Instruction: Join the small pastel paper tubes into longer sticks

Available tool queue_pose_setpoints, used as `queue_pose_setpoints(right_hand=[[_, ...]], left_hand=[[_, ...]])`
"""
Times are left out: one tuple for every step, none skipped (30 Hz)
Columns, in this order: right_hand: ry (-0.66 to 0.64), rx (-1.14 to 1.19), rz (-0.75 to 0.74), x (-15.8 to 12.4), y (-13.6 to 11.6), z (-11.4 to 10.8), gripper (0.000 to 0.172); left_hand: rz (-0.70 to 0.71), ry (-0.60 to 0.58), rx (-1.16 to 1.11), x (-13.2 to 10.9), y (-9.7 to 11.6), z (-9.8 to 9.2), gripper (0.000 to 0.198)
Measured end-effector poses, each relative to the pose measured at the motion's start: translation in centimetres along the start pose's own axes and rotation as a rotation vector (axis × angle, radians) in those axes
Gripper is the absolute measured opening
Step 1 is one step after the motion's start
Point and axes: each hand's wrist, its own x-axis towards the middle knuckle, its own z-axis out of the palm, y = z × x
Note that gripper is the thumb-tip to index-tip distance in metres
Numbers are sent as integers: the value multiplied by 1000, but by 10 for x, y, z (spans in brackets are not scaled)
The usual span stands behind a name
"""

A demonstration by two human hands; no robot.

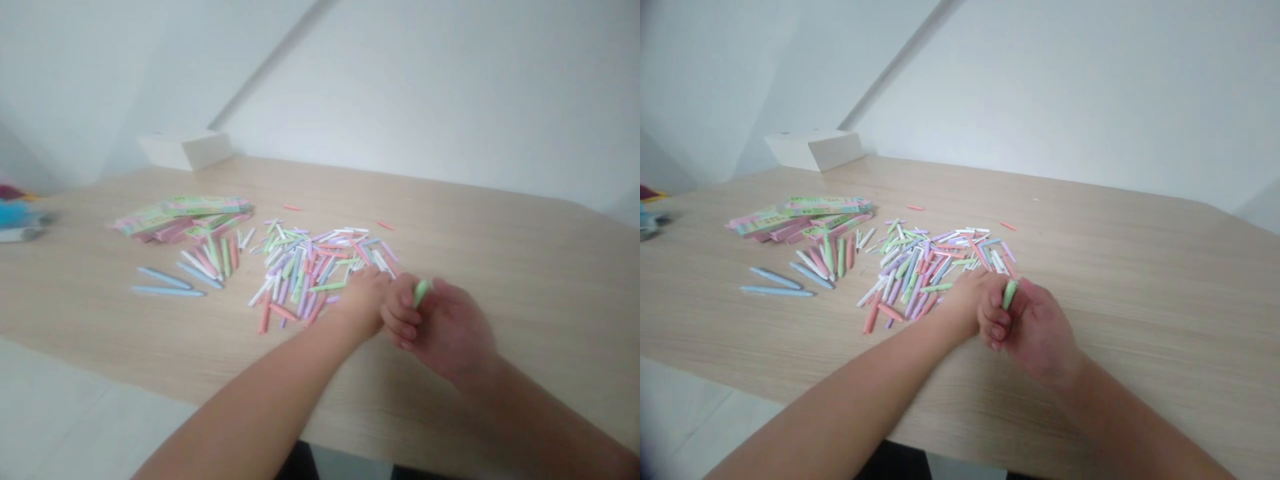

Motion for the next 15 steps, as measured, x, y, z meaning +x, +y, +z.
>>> queue_pose_setpoints(right_hand=[[19,-31,-7,-2,4,-8,37],[54,-78,-33,-2,9,-16,37],[105,-145,-80,0,14,-25,37],[169,-232,-151,3,20,-34,39],[238,-328,-213,7,25,-43,40],[301,-412,-255,10,30,-51,39],[355,-466,-274,13,33,-59,38],[401,-483,-270,15,35,-65,37],[436,-467,-257,17,37,-70,36],[461,-427,-243,18,37,-73,36],[474,-374,-225,18,38,-74,35],[478,-318,-208,19,38,-75,33],[476,-262,-191,20,39,-75,31],[469,-209,-174,21,40,-74,30],[461,-158,-156,22,41,-72,30]], left_hand=[[23,-16,21,2,-1,-3,4],[38,-17,43,3,-2,-8,5],[39,-1,56,4,-4,-12,8],[27,30,55,5,-6,-16,13],[6,70,28,6,-8,-18,16],[-19,107,-18,7,-11,-19,19],[-55,139,-88,8,-14,-19,19],[-98,160,-172,9,-17,-17,19],[-149,172,-257,11,-20,-16,18],[-208,178,-336,12,-22,-14,18],[-269,181,-413,14,-25,-12,19],[-327,184,-493,15,-26,-11,20],[-378,190,-577,16,-28,-10,21],[-420,198,-666,17,-29,-10,22],[-456,208,-757,17,-29,-10,22]])
